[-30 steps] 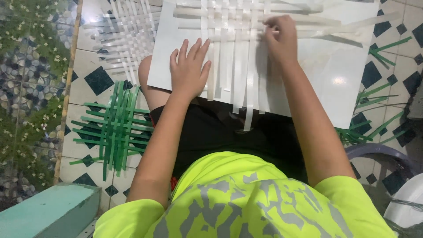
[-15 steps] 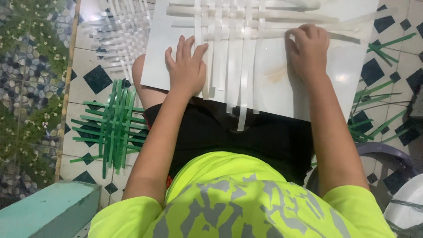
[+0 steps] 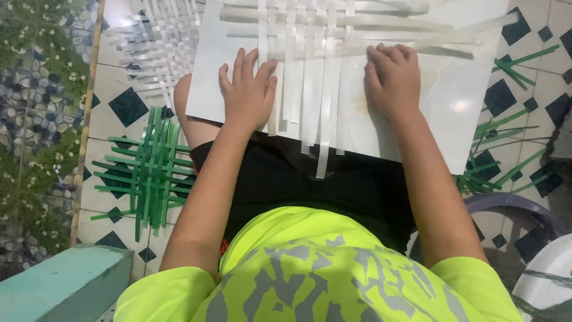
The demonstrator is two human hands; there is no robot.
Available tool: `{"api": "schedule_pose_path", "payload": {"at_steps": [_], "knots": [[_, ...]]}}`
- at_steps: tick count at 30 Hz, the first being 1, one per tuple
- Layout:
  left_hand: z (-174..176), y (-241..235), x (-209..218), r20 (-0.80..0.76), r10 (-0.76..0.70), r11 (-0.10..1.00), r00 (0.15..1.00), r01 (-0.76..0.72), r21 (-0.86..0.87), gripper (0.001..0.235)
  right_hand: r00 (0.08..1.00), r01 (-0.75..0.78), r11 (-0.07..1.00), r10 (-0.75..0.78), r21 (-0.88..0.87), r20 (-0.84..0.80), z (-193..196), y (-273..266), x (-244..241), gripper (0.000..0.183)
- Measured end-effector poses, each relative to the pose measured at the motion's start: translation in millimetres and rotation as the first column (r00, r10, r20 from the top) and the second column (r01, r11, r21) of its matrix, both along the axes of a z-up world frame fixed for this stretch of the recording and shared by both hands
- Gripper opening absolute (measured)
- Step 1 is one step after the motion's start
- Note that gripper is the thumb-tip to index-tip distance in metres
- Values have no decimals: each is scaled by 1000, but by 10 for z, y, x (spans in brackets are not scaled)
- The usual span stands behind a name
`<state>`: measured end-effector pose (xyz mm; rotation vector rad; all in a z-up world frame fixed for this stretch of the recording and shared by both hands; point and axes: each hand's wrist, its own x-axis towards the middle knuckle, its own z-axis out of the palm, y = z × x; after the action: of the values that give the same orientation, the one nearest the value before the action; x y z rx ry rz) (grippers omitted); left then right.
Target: Weaving white plastic strips together on a flat surface to create a mat.
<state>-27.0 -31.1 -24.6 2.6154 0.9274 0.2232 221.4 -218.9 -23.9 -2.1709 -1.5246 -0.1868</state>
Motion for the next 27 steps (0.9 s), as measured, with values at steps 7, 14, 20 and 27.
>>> {"api": "schedule_pose_path", "payload": {"at_steps": [7,14,20,27], "knots": [[21,-13,-8,19,10,1000,1000,-11,21,36,992,72,994,-80,81,99,-104,43,-152,30],[0,-57,-20,57,29,994,998,-35,101,37,965,94,984,-127,148,231,-132,20,-192,27],[44,-62,-15,51,35,996,998,-39,76,39,962,119,982,-150,145,227,-95,9,-232,24],[-103,-33,-61,309,20,1000,951,-19,-5,31,938,174,978,-201,117,284,-54,57,-293,21]]}}
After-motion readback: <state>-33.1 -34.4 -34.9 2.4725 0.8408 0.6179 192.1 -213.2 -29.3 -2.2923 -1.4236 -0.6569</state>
